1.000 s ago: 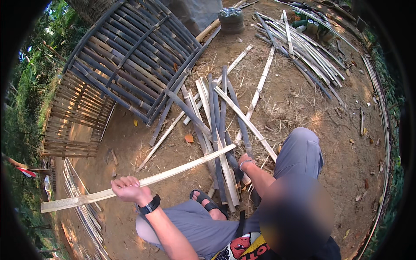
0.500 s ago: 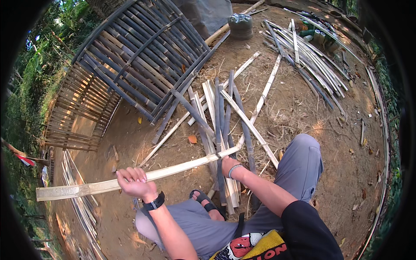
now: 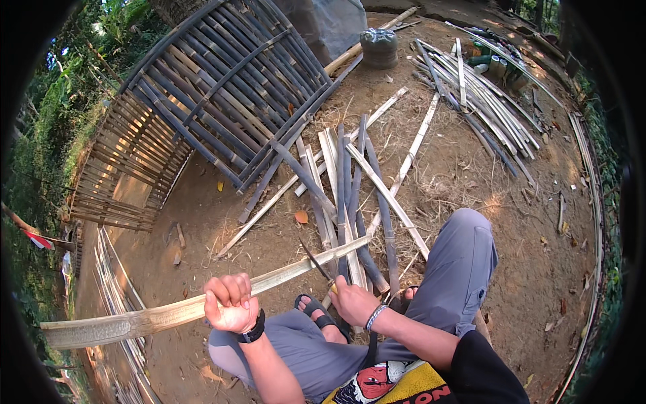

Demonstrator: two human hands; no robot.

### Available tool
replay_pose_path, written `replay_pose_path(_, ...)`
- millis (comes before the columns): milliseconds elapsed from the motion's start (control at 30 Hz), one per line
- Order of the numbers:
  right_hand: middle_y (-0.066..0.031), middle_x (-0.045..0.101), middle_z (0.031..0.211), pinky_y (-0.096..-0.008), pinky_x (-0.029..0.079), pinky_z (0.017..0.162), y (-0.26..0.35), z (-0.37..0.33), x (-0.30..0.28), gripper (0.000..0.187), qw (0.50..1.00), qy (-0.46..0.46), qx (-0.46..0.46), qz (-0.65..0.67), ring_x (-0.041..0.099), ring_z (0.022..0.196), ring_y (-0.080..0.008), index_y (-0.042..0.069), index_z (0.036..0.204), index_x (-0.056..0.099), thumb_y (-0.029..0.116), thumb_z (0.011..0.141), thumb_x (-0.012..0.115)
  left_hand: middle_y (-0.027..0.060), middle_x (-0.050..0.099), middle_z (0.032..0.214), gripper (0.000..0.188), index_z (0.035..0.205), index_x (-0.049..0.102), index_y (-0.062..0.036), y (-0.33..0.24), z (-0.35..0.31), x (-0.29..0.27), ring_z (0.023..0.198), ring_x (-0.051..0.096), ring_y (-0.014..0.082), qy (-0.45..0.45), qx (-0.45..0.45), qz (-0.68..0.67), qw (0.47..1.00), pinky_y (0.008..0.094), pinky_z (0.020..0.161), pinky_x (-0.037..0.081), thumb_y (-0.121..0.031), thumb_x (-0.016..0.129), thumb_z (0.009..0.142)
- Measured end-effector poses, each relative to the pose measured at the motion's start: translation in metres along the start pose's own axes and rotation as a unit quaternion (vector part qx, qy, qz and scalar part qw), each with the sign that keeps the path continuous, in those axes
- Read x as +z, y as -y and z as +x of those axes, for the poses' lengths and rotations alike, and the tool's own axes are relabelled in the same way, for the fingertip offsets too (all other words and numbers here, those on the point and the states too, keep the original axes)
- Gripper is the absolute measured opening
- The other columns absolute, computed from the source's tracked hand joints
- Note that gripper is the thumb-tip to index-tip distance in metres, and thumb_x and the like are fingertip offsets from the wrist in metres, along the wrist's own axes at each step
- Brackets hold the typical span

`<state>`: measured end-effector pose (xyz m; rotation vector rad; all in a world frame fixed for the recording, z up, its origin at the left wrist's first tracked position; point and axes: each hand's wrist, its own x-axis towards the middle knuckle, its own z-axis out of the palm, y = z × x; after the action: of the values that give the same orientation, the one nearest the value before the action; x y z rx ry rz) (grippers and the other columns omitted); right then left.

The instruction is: The person shaves a strip of bamboo with a knife while sitting outdoors near a pile of bamboo pieces.

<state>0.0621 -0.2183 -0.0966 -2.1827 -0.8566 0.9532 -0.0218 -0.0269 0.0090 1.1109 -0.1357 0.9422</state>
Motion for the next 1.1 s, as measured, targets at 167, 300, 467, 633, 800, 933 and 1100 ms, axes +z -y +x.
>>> replay_pose_path(167, -0.0317, 0.061, 0.075, -0.054, 0.049, 0.069, -0.052, 0.024, 0.016, 0.028, 0.996, -0.078, 0.044, -0.013, 0.062, 0.075, -0.0474, -0.005, 0.098, 0.041, 0.023, 0.092, 0.046, -0.0018, 0.029, 0.042, 0.042, 0.055, 0.03, -0.0131, -0.001, -0.002, -0.006, 0.032, 0.024, 0.0088, 0.053, -0.002, 0.005, 0.999, 0.0251, 0.038, 0.022, -0.027, 0.05, 0.089)
replay_pose_path(300, -0.0307, 0.063, 0.079, -0.0521, 0.051, 0.071, -0.006, 0.006, -0.001, 0.025, 0.999, 0.003, -0.004, -0.037, 0.062, 0.079, -0.0469, -0.006, 0.1, 0.043, 0.017, 0.091, 0.044, -0.0021, 0.028, 0.039, 0.043, 0.052, 0.028, -0.0132, -0.005, -0.001, -0.015, 0.032, 0.024, 0.0087, 0.074, -0.018, -0.018, 0.997, 0.0244, 0.038, 0.022, -0.027, 0.053, 0.084)
replay_pose_path(467, -0.0313, 0.063, 0.08, -0.0516, 0.051, 0.073, -0.05, 0.03, 0.005, 0.018, 0.994, -0.062, 0.063, -0.06, 0.064, 0.08, -0.0447, -0.006, 0.096, 0.045, 0.009, 0.086, 0.044, -0.0028, 0.028, 0.037, 0.042, 0.05, 0.027, -0.0137, 0.005, 0.007, -0.004, 0.031, 0.025, 0.0085, 0.094, -0.029, -0.041, 0.994, 0.024, 0.038, 0.021, -0.026, 0.056, 0.079)
replay_pose_path(633, -0.0316, 0.063, 0.086, -0.0493, 0.052, 0.074, -0.025, 0.026, -0.007, 0.022, 0.997, 0.0, 0.025, -0.075, 0.064, 0.086, -0.0445, -0.008, 0.099, 0.048, 0.01, 0.086, 0.045, -0.0027, 0.028, 0.036, 0.041, 0.048, 0.028, -0.0135, 0.006, 0.006, -0.001, 0.029, 0.025, 0.0084, 0.096, -0.03, -0.041, 0.994, 0.0242, 0.036, 0.021, -0.024, 0.057, 0.076)
replay_pose_path(800, -0.032, 0.063, 0.083, -0.0508, 0.051, 0.074, -0.094, 0.049, 0.009, 0.023, 0.993, -0.049, 0.082, -0.068, 0.063, 0.08, -0.0462, -0.008, 0.097, 0.045, 0.014, 0.088, 0.047, -0.0027, 0.028, 0.036, 0.041, 0.048, 0.028, -0.0135, 0.01, 0.01, 0.002, 0.028, 0.025, 0.0081, 0.107, -0.034, -0.052, 0.992, 0.0239, 0.036, 0.022, -0.025, 0.057, 0.075)
replay_pose_path(933, -0.0331, 0.062, 0.084, -0.0513, 0.05, 0.074, -0.056, 0.035, 0.007, 0.026, 0.996, -0.027, 0.049, -0.063, 0.062, 0.081, -0.0478, -0.007, 0.098, 0.043, 0.017, 0.089, 0.048, -0.0028, 0.028, 0.035, 0.042, 0.048, 0.028, -0.0136, 0.006, 0.01, 0.002, 0.028, 0.025, 0.0077, 0.109, -0.03, -0.04, 0.993, 0.0235, 0.035, 0.02, -0.026, 0.058, 0.075)
replay_pose_path(1100, -0.0324, 0.063, 0.088, -0.0516, 0.05, 0.079, -0.071, 0.048, 0.016, 0.025, 0.994, -0.042, 0.099, -0.037, 0.063, 0.086, -0.0455, -0.008, 0.103, 0.044, 0.011, 0.088, 0.042, -0.0026, 0.028, 0.036, 0.044, 0.048, 0.026, -0.0141, 0.008, 0.01, -0.006, 0.029, 0.024, 0.0078, 0.085, -0.03, -0.045, 0.995, 0.0235, 0.036, 0.02, -0.026, 0.058, 0.076)
